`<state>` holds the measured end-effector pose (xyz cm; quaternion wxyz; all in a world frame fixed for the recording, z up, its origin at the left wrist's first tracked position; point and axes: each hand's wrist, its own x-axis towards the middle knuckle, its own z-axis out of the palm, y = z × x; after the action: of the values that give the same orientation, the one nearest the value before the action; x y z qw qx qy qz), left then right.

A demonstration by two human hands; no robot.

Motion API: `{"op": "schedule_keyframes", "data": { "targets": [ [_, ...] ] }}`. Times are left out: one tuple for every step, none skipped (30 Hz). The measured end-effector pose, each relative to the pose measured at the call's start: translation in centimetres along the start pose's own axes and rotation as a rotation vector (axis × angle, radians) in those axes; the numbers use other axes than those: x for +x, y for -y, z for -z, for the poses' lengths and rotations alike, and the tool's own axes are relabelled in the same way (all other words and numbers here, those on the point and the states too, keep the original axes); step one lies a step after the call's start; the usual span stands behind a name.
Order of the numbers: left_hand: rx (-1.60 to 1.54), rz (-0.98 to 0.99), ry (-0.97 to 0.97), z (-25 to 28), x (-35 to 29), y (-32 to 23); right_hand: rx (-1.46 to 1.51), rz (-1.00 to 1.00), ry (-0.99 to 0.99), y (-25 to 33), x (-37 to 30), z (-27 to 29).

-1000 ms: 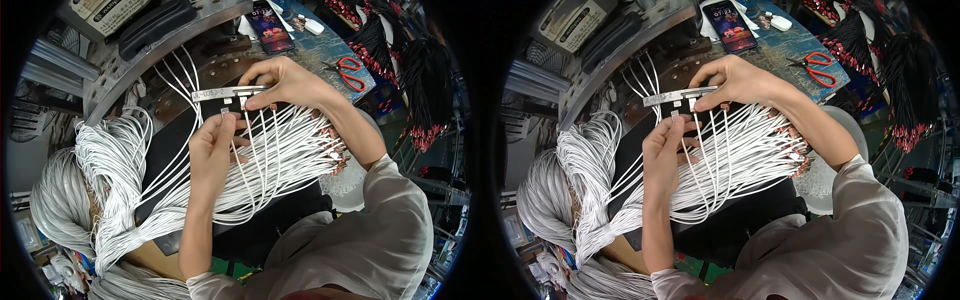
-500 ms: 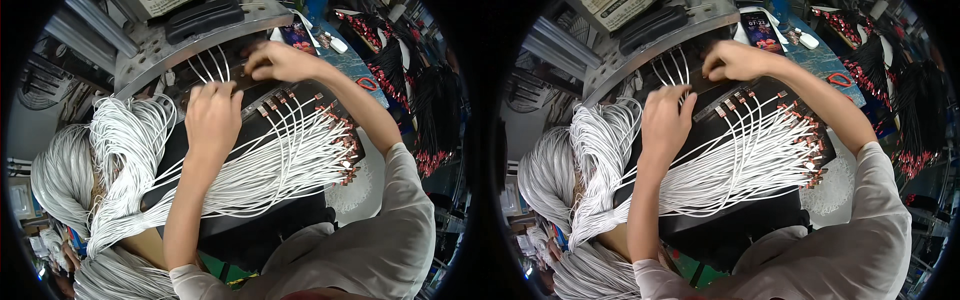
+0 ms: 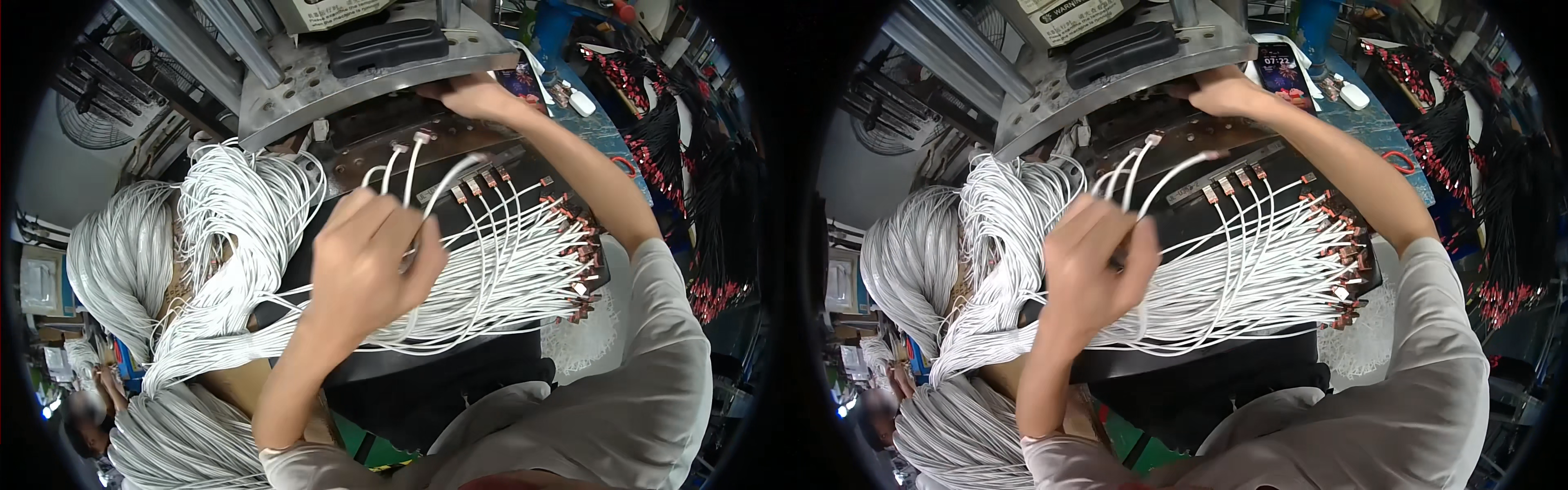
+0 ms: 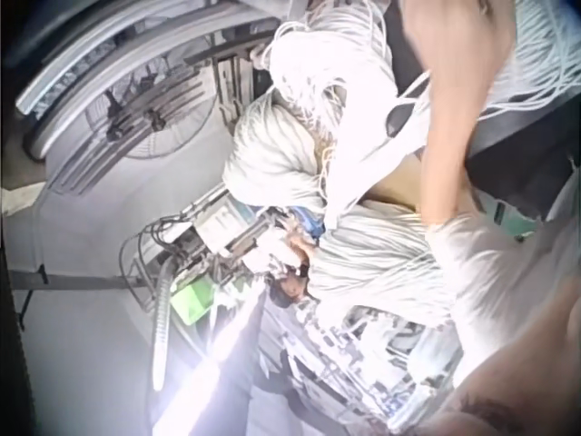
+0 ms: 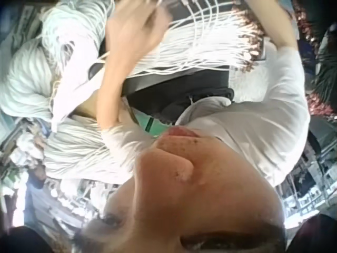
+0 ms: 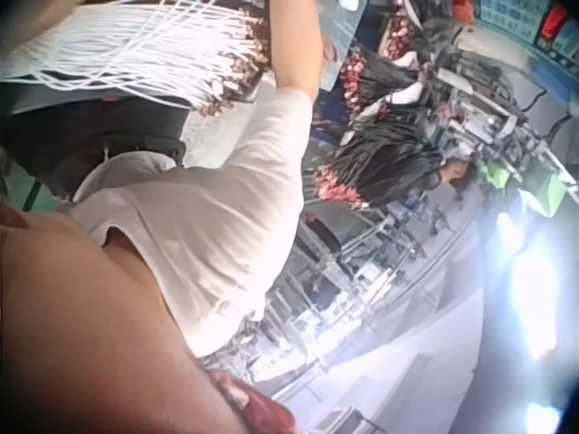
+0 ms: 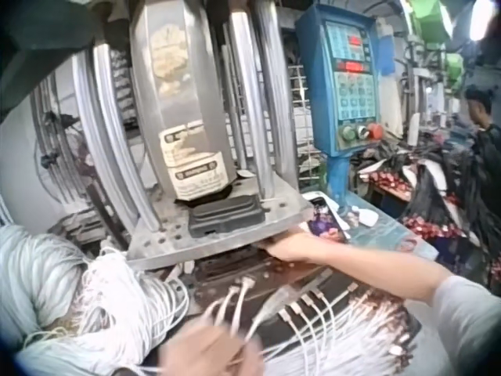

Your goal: Manually inserting terminal ends of wire bundles into a processing machine.

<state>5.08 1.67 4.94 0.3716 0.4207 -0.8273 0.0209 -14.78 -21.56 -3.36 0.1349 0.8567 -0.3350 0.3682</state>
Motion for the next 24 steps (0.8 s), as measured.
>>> {"op": "schedule_keyframes", "data": {
  "targets": [
    [-0.014,-0.169,-0.113,2.8,-1.7,1.8,0.116,-0.155,0.138,1.4,-0.8,2.4],
    [0.149,-0.273,-0.127,5.6,-2.1,5.5,0.214,-0.318,0.287,2.0,-1.5,6.3],
    [0.139,0.021,-0.142,8.4,-2.8,8.6,0.283,-0.438,0.366,2.7,-2.0,8.7],
    [0.118,0.438,-0.151,11.3,-2.7,11.1,0.361,-0.550,0.447,3.2,-2.2,9.8],
    [0.242,0.618,-0.154,14.1,-2.4,13.7,0.382,-0.540,0.462,3.4,-2.7,9.7],
    [0.257,0.639,-0.148,15.8,-4.4,14.5,0.305,-0.427,0.497,3.6,-3.2,9.6],
    [0.646,0.530,-0.198,15.9,-5.3,15.2,0.208,-0.325,0.519,3.2,-3.7,9.7],
    [1.030,0.392,-0.249,15.8,-5.5,15.9,0.108,-0.227,0.532,2.8,-3.9,9.3],
    [0.886,0.282,-0.275,12.8,-3.8,13.7,0.200,-0.198,0.472,2.0,-4.2,8.8],
    [0.748,0.181,-0.290,9.0,-2.5,9.3,0.302,-0.165,0.413,2.6,-3.6,8.4],
    [0.619,0.154,-0.205,5.5,-1.9,6.1,0.412,-0.243,0.500,3.6,-2.6,7.9],
    [0.503,0.134,-0.121,3.6,-2.0,3.2,0.534,-0.311,0.583,5.8,-0.4,8.1],
    [0.432,0.148,-0.072,2.2,-2.1,1.4,0.509,-0.344,0.585,6.6,0.3,8.6],
    [0.357,0.159,-0.021,1.4,-2.4,0.2,0.473,-0.271,0.600,7.1,0.7,9.2],
    [0.329,0.139,-0.019,1.7,-3.6,-0.7,0.443,-0.191,0.611,6.7,0.8,10.0],
    [0.284,0.213,0.001,2.3,-5.2,-1.3,0.420,-0.219,0.611,5.1,-0.2,11.9],
    [0.254,0.306,0.020,2.7,-6.1,-1.4,0.490,-0.269,0.748,3.3,-1.5,13.9],
    [0.243,0.304,0.022,1.9,-6.2,-1.4,0.563,-0.319,0.885,1.6,-2.8,15.7],
    [0.140,0.235,0.075,0.5,-5.6,-2.7,0.626,-0.382,1.022,0.7,-3.9,17.5],
    [0.040,0.165,0.129,-1.0,-4.9,-4.1,0.612,-0.402,1.027,0.6,-5.0,17.4],
    [-0.023,0.097,0.129,-2.9,-3.5,-5.3,0.398,-0.230,0.907,0.9,-6.3,15.8],
    [-0.091,0.029,0.126,-5.3,-2.1,-6.0,0.182,-0.062,0.784,0.8,-7.5,13.8],
    [-0.095,0.033,0.125,-6.6,-1.7,-6.5,-0.023,0.106,0.658,1.4,-7.5,12.7],
    [-0.046,0.084,0.197,-7.6,-1.5,-6.8,-0.020,0.108,0.663,1.7,-7.5,12.6]
  ]
}}
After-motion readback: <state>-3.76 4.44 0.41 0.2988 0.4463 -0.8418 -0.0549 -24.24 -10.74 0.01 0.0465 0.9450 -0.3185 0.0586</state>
